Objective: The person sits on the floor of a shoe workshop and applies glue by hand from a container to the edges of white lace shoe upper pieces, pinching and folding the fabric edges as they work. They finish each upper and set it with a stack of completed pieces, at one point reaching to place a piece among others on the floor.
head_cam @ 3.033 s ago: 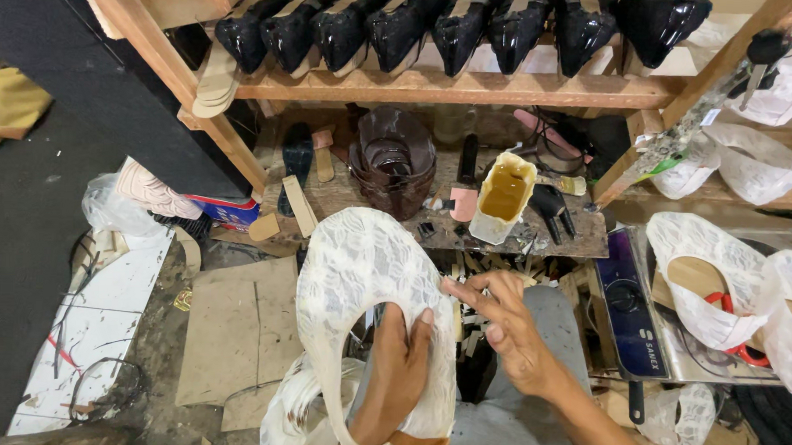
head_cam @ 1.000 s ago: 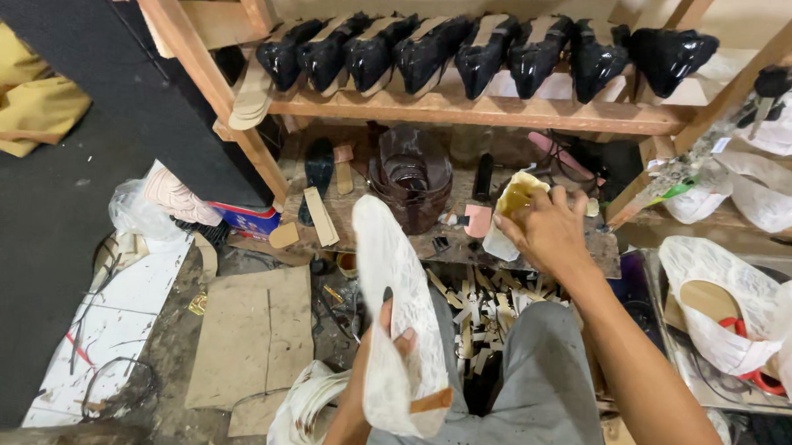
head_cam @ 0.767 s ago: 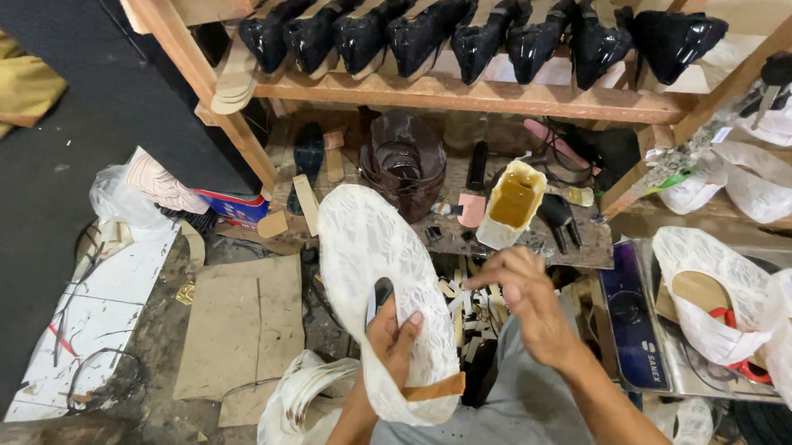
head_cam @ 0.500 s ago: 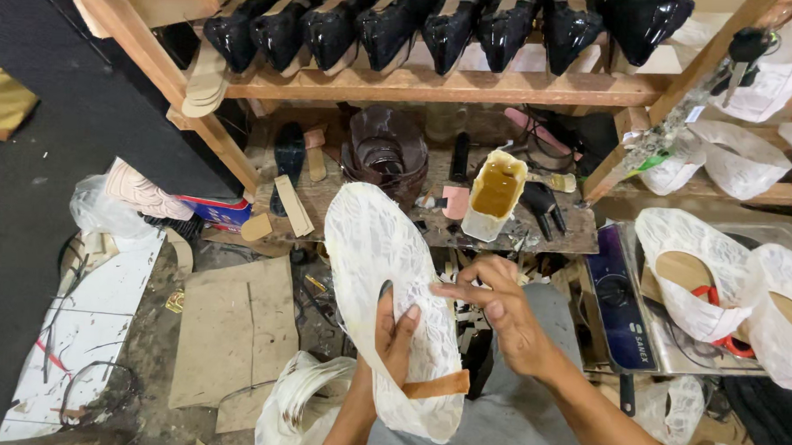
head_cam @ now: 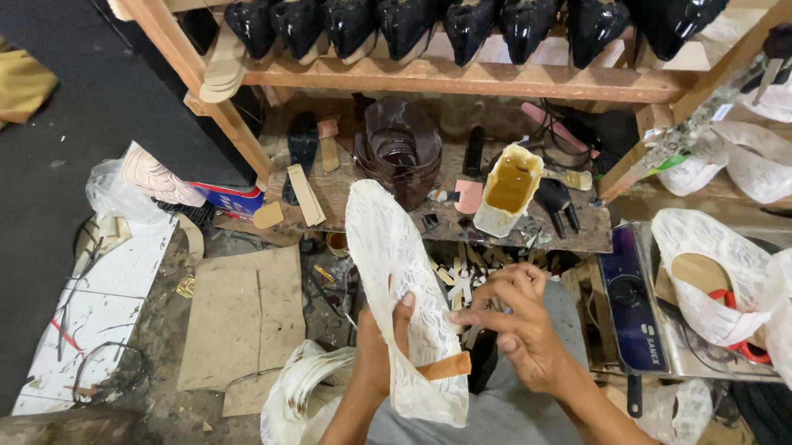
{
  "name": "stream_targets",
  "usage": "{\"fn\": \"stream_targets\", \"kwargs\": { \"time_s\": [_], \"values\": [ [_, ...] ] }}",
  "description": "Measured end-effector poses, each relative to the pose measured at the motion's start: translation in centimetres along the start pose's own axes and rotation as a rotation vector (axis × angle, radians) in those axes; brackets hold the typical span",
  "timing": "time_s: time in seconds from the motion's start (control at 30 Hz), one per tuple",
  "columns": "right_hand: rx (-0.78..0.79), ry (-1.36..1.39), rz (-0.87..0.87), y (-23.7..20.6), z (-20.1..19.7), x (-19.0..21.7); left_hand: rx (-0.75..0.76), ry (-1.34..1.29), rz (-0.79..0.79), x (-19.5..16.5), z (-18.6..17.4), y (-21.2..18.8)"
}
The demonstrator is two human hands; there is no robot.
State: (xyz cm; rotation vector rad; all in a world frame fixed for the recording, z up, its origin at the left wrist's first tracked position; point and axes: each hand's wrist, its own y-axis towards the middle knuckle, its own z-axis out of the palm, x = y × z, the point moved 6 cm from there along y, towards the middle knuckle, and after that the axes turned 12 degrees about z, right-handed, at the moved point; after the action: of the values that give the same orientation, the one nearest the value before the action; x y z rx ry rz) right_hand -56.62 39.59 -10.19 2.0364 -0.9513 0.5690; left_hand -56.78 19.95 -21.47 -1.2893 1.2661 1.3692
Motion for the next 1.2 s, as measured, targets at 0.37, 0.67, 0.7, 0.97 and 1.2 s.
{"fn": "stream_targets", "kwargs": {
  "time_s": [0.37, 0.67, 0.7, 0.97, 1.2],
  "values": [
    [-0.046, 0.593, 0.363, -2.9, -0.7, -2.8, -0.198, -0.012, 0.272, 0.5, 0.4, 0.8],
    [-0.305, 1.047, 0.795, -8.7, 1.4, -5.6, 0.074, -0.311, 0.158, 0.4, 11.6, 2.3],
    [-0.399, 1.077, 0.802, -9.7, 0.6, -6.4, 0.146, -0.354, 0.118, 1.2, 13.3, 2.4],
    [-1.11, 0.937, 0.704, -18.9, -11.0, -10.1, 0.487, -0.301, -0.175, 9.6, 25.2, 0.7],
    [-1.659, 0.341, 0.715, -34.4, -22.1, -13.9, 0.774, 0.145, -0.265, 18.9, 32.7, 1.6]
  ]
}}
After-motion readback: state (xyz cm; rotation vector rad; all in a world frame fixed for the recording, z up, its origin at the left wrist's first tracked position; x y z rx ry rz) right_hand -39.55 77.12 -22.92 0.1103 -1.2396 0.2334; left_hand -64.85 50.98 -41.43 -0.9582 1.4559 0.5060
